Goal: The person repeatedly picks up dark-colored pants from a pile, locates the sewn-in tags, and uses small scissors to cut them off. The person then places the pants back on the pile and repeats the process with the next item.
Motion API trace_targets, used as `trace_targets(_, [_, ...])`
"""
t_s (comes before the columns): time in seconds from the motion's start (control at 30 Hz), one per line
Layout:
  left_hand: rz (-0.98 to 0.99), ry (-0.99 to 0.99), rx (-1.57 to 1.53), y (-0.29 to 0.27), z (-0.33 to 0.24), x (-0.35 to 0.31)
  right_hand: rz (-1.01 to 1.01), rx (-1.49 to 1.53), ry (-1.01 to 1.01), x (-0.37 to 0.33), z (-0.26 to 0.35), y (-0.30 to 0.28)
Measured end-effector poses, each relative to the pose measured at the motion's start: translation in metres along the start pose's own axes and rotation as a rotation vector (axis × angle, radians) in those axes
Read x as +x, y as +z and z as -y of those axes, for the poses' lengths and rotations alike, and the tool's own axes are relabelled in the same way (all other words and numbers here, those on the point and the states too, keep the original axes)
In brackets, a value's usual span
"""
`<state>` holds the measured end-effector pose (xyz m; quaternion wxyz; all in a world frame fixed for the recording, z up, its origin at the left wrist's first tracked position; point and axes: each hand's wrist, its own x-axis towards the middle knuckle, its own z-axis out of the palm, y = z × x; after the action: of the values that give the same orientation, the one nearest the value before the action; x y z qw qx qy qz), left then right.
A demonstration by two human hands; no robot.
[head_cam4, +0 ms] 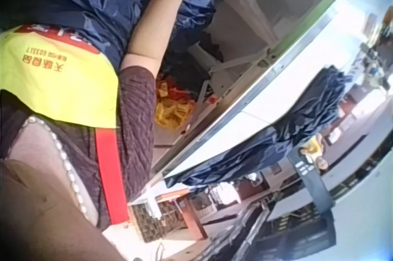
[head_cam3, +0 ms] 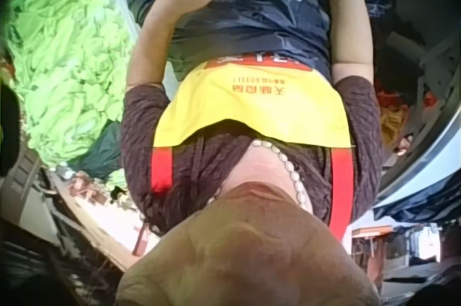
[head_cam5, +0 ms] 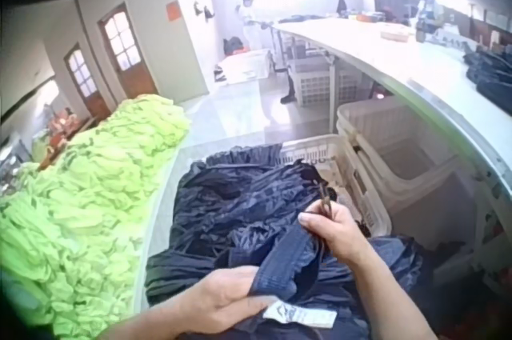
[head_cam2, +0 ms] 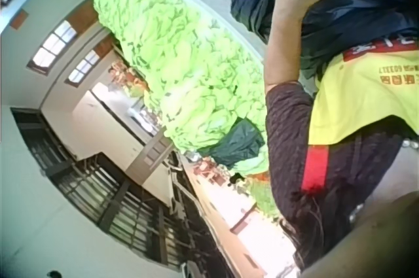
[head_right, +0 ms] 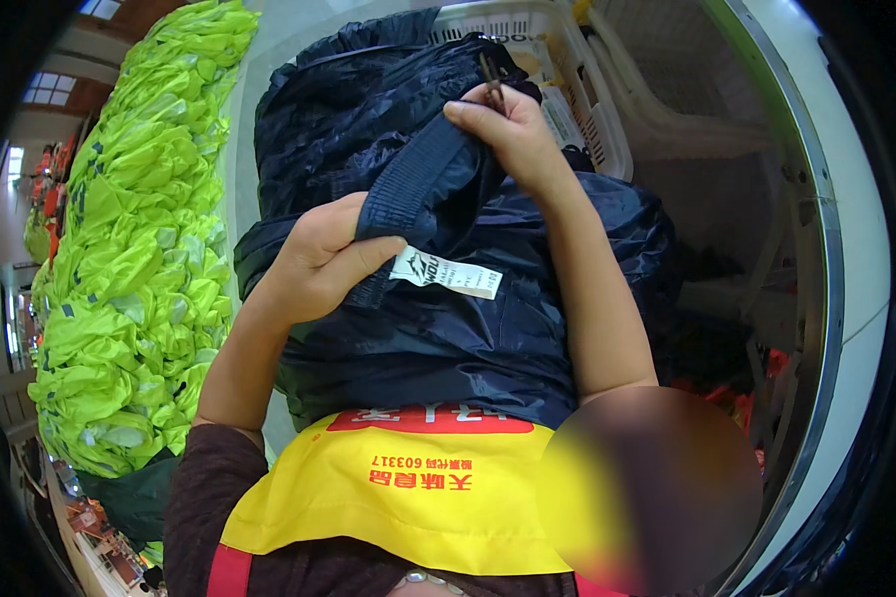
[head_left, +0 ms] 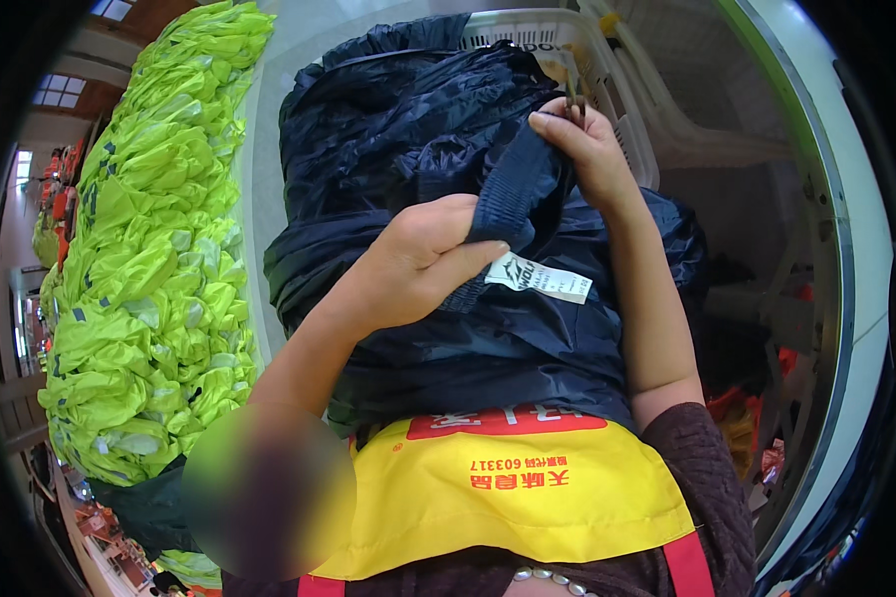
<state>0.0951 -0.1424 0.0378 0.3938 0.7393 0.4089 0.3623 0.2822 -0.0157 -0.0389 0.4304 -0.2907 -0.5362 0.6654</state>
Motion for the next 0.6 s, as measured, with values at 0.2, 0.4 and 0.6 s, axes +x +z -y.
trace_targets(0.2, [-0.041,0.113,0.313,-0.009,-0.005,0.005,0.114,0.137,0.188,-0.004,-0.005,0.020])
trace_targets(0.4, [-0.186,0.186,-0.030,0.003,0.001,0.018,0.163,0.349,0.352,-0.011,-0.003,0.046])
trace_targets(0.6, [-0.174,-0.005,-0.076,0.007,0.010,0.025,0.096,0.166,0.165,-0.014,-0.005,0.034])
